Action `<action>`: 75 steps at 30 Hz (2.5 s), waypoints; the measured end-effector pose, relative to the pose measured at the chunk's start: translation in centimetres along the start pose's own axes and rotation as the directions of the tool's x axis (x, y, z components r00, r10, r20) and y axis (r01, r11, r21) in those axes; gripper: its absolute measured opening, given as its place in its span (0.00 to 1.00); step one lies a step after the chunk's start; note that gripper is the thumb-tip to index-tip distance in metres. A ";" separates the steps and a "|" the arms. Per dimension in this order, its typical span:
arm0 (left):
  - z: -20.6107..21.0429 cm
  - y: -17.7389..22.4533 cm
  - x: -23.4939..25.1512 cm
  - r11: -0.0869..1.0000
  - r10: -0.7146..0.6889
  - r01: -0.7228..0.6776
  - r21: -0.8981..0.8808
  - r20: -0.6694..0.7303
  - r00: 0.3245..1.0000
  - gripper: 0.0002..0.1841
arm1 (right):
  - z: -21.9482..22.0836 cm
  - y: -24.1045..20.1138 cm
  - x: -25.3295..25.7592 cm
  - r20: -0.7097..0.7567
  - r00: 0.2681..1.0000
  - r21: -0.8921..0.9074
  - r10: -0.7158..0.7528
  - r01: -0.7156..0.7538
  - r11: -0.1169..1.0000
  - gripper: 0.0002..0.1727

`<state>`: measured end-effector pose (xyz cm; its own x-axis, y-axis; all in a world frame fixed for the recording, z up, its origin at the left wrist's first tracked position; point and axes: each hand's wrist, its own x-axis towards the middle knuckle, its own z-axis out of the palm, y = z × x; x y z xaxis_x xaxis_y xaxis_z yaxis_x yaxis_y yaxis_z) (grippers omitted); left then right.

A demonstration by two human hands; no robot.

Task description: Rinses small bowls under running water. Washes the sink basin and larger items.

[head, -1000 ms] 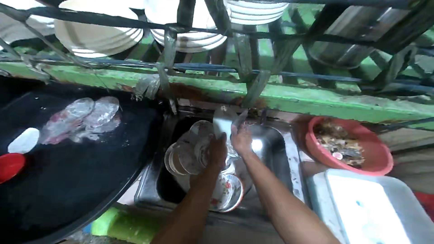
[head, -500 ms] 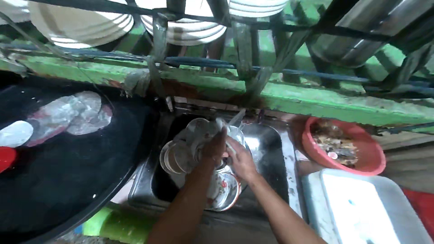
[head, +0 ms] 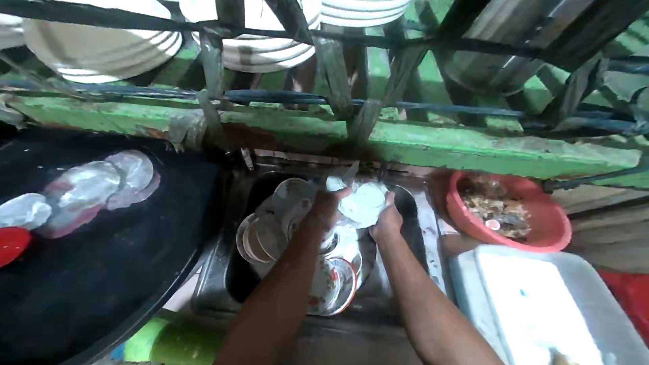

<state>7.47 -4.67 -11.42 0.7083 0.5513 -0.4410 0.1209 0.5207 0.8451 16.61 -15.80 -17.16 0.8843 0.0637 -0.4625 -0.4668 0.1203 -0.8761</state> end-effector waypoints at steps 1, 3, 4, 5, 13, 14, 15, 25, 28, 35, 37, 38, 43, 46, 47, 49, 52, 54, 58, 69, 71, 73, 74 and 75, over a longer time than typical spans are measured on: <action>0.4 0.1 0.1 0.999 0.024 -0.024 -0.038 0.006 1.000 0.24 | 0.7 0.0 0.3 -0.039 0.999 -0.150 -0.025 0.019 0.988 0.40; 0.9 0.9 -0.4 0.974 0.154 -0.153 0.167 0.010 0.988 0.24 | 1.7 -0.1 0.3 -0.019 0.992 -0.436 -0.125 0.104 0.894 0.35; 1.0 1.9 -1.3 0.911 0.222 -0.213 0.352 0.013 0.975 0.22 | 2.2 -0.1 0.4 0.021 0.986 -0.565 -0.166 0.149 0.811 0.32; 0.9 3.3 -2.6 0.814 0.276 -0.246 0.526 0.023 0.961 0.20 | 2.5 -0.2 0.6 0.090 0.978 -0.699 -0.189 0.198 0.688 0.28; -10.9 12.7 -16.2 0.439 0.776 -0.380 0.815 -0.131 0.616 0.18 | 2.6 0.9 3.7 0.407 0.914 -0.913 0.002 0.407 0.023 0.25; -13.2 13.6 -17.3 0.395 0.820 -0.342 0.853 -0.159 0.549 0.20 | 2.7 0.3 3.3 0.431 0.902 -0.902 -0.033 0.432 0.003 0.21; -15.5 14.3 -17.9 0.403 0.838 -0.297 0.866 -0.218 0.500 0.22 | 2.8 -0.3 2.8 0.455 0.887 -0.890 -0.072 0.456 0.000 0.19; -22.7 12.9 -16.7 0.383 0.817 0.091 0.919 -0.383 0.431 0.40 | 4.0 -5.0 -0.9 0.475 0.808 -0.811 -0.348 0.556 0.184 0.21; -11.9 7.4 -12.8 0.182 0.727 -0.222 0.958 0.022 0.686 0.26 | 4.8 -5.0 -1.9 0.545 0.762 -0.714 -0.349 0.640 0.282 0.19; -1.9 0.4 0.0 0.258 0.171 -0.406 0.877 0.373 0.912 0.26 | 5.1 -6.3 -4.2 0.444 0.893 -0.580 0.072 0.225 0.783 0.22; -1.0 1.8 0.8 0.466 0.175 -0.308 0.829 0.255 0.951 0.28 | 3.6 -5.2 -2.9 0.384 0.922 -0.500 0.045 0.167 0.850 0.25; -0.7 2.3 1.3 0.509 0.187 -0.277 0.815 0.209 0.960 0.29 | 2.6 -4.1 -1.9 0.375 0.927 -0.517 0.012 0.198 0.833 0.23; 2.5 4.9 0.9 0.417 0.152 -0.248 0.874 0.202 0.968 0.26 | -0.8 1.8 -0.5 0.696 0.708 -0.701 0.122 0.633 0.328 0.40; 3.7 5.4 0.1 0.607 0.043 -0.160 0.779 0.169 0.985 0.23 | -0.4 3.7 -0.9 0.713 0.680 -0.700 0.168 0.703 0.125 0.42; 3.8 5.3 0.1 0.703 0.029 -0.135 0.699 0.161 0.987 0.24 | -0.1 3.6 -1.2 0.698 0.694 -0.713 0.176 0.694 0.095 0.33; 3.7 5.4 -0.6 0.807 0.036 -0.144 0.573 0.195 0.980 0.22 | 0.5 2.8 -1.7 0.649 0.710 -0.739 0.273 0.674 0.005 0.26; 2.3 5.8 -0.9 0.724 0.139 -0.303 0.620 0.299 0.944 0.19 | 0.2 2.2 -1.3 0.627 0.711 -0.741 0.320 0.670 -0.038 0.30; 0.6 6.8 -2.6 0.600 0.272 -0.444 0.666 0.352 0.896 0.20 | -0.3 2.2 -0.7 0.650 0.724 -0.746 0.231 0.666 0.009 0.29; -5.0 12.4 -11.1 0.086 0.301 -0.388 0.918 0.347 0.888 0.20 | 0.1 1.5 -0.3 0.650 0.759 -0.753 -0.030 0.649 0.112 0.25; -16.2 16.4 -14.3 -0.078 0.577 -0.021 0.997 0.062 0.815 0.21 | 5.3 -3.7 -3.6 0.544 0.839 -0.576 0.023 0.354 0.737 0.24; -10.8 12.0 -12.1 -0.051 0.420 -0.252 0.966 0.249 0.873 0.22 | 5.4 -4.2 -4.0 0.510 0.859 -0.515 0.033 0.275 0.812 0.23; -6.8 6.9 -8.0 -0.037 0.241 -0.446 0.894 0.441 0.865 0.33 | 5.5 -4.5 -4.5 0.500 0.861 -0.425 0.091 0.153 0.892 0.24; -5.4 4.7 -5.5 -0.034 0.206 -0.520 0.854 0.515 0.832 0.36 | 5.4 -4.8 -4.9 0.502 0.855 -0.389 0.126 0.093 0.916 0.26; -4.0 3.1 -3.3 -0.002 0.199 -0.559 0.829 0.549 0.812 0.36 | 5.2 -5.0 -5.2 0.502 0.851 -0.362 0.154 0.044 0.931 0.27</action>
<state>2.69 -2.27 -8.54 0.9808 0.1936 -0.0244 0.1801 -0.8499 0.4952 14.36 -11.59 -9.64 0.6805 0.5699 -0.4606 -0.3955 -0.2436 -0.8856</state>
